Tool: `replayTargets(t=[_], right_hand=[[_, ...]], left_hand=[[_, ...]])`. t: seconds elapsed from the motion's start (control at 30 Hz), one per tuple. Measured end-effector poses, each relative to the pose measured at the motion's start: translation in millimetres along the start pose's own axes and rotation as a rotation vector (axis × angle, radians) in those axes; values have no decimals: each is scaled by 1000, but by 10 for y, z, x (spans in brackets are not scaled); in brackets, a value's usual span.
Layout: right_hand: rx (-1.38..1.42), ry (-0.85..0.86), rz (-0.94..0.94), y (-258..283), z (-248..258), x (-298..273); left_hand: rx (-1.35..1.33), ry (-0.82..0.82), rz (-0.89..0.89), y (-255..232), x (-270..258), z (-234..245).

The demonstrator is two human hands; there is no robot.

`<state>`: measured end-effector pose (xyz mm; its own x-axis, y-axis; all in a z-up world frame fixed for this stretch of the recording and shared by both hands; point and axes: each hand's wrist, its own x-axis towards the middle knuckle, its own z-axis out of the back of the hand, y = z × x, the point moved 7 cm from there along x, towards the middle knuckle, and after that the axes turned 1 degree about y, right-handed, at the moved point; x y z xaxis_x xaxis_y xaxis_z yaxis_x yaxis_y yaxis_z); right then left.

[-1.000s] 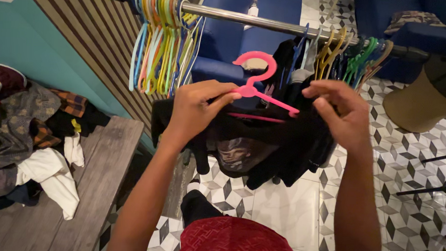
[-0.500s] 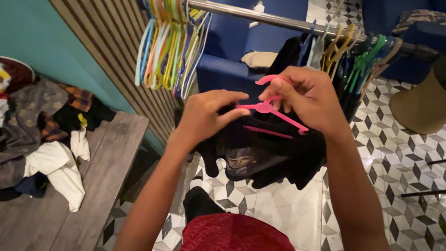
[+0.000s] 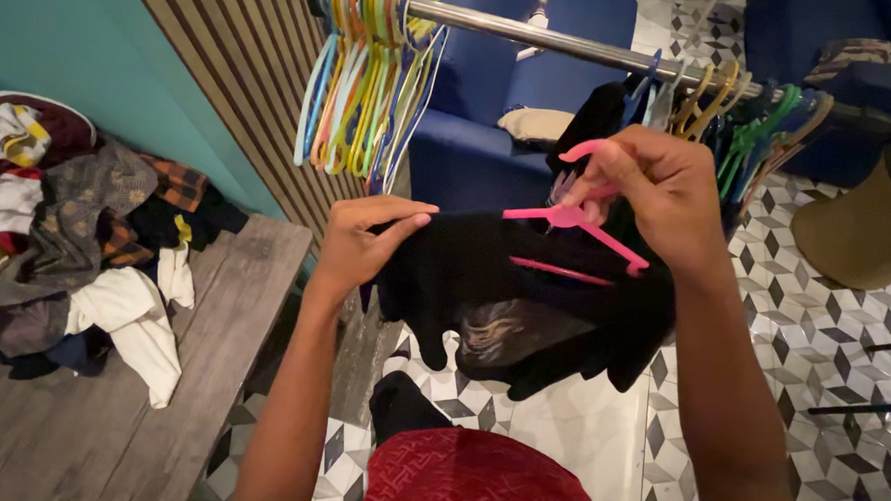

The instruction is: The person smooths a black graphic t-shirt on a wooden table, then picks up a pink hanger and places the t-shirt on it. They hang the t-shirt on a metal clothing rack. The person then picks up a black sweatshirt from a pile of clothes and lays it flat on the table.

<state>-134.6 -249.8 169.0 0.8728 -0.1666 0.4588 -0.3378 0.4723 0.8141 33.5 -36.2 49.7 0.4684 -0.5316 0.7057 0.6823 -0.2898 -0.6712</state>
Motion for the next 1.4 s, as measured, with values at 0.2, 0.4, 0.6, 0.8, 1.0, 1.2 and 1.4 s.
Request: replayTargets(t=[0.2,0.4,0.6,0.8,1.0,1.2,1.4], right_hand=[[-5,-80,-11,46,195,-66],[-32,-99,10,158,236,-54],[-103,-46,9,231,86,44],[-157,-30,28,329,230,91],[-247,-186,104,451,390,-30],[-118,-140,52,423,191,75],[-52,-147,122,619,304,407]], left_hand=[[29,-114,-42,17,-29,179],[42,-106,-6,2,25,198],[42,80,161,249,16,-10],[-10,335,402,1184,-206,-281],[399,-159,195,1281,-410,-145],[63,-616,-68,712,-949,-1165],[722,232,-257,1235,-1245,-2691]])
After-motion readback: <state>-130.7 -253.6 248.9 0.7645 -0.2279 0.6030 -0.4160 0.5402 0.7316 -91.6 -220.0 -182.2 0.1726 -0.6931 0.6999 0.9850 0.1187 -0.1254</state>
